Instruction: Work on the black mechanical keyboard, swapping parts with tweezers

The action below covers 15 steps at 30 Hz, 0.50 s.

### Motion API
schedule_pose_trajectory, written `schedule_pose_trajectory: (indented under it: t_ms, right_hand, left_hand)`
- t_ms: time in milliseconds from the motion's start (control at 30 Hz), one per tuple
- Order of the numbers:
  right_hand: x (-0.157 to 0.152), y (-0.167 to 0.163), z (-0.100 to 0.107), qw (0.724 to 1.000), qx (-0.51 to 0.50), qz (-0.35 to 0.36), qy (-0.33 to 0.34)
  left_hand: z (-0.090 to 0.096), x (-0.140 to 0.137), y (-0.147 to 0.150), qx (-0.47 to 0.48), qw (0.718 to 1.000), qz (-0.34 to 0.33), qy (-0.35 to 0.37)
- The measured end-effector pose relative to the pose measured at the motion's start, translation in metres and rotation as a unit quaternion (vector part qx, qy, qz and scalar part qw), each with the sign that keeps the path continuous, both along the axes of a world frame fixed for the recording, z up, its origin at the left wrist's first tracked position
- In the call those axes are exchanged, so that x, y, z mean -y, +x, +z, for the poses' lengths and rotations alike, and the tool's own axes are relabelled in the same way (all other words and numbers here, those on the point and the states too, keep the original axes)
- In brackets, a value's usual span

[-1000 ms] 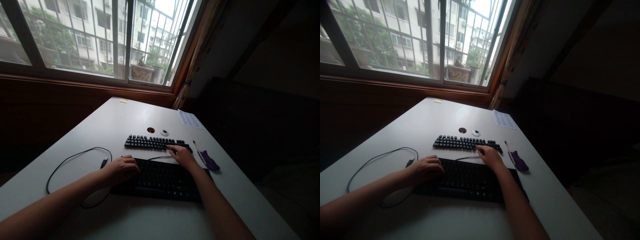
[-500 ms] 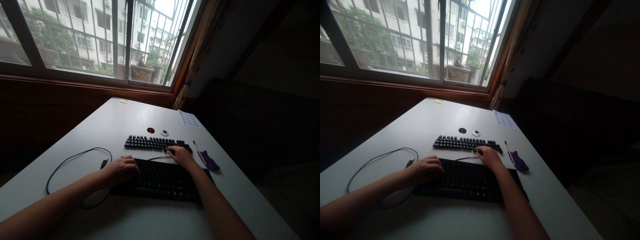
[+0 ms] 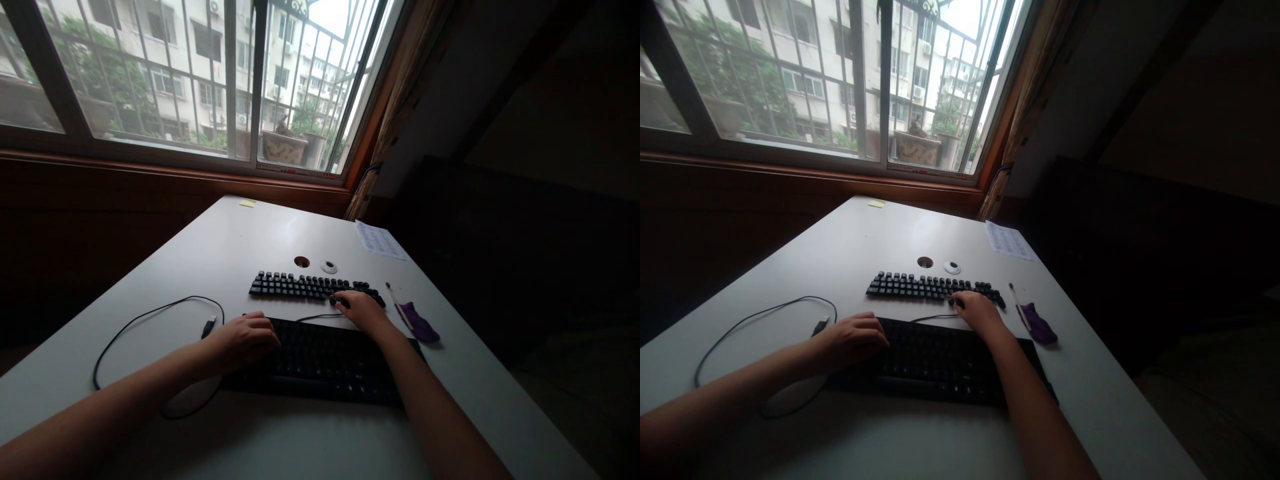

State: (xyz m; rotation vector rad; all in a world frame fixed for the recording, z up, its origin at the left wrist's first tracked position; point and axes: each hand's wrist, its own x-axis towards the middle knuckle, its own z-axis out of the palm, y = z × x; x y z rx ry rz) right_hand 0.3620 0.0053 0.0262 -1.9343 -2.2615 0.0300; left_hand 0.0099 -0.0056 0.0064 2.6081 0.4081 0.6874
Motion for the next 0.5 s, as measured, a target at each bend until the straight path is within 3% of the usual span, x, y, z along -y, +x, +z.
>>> schedule_pose_trajectory:
  t_ms: [500]
  right_hand:
    - [0.0022,-0.0036,0.0026,0.999,0.02,-0.043,0.013]
  left_hand:
    - [0.0006,0.0007,0.0009,0.005,1.0,-0.001,0.007]
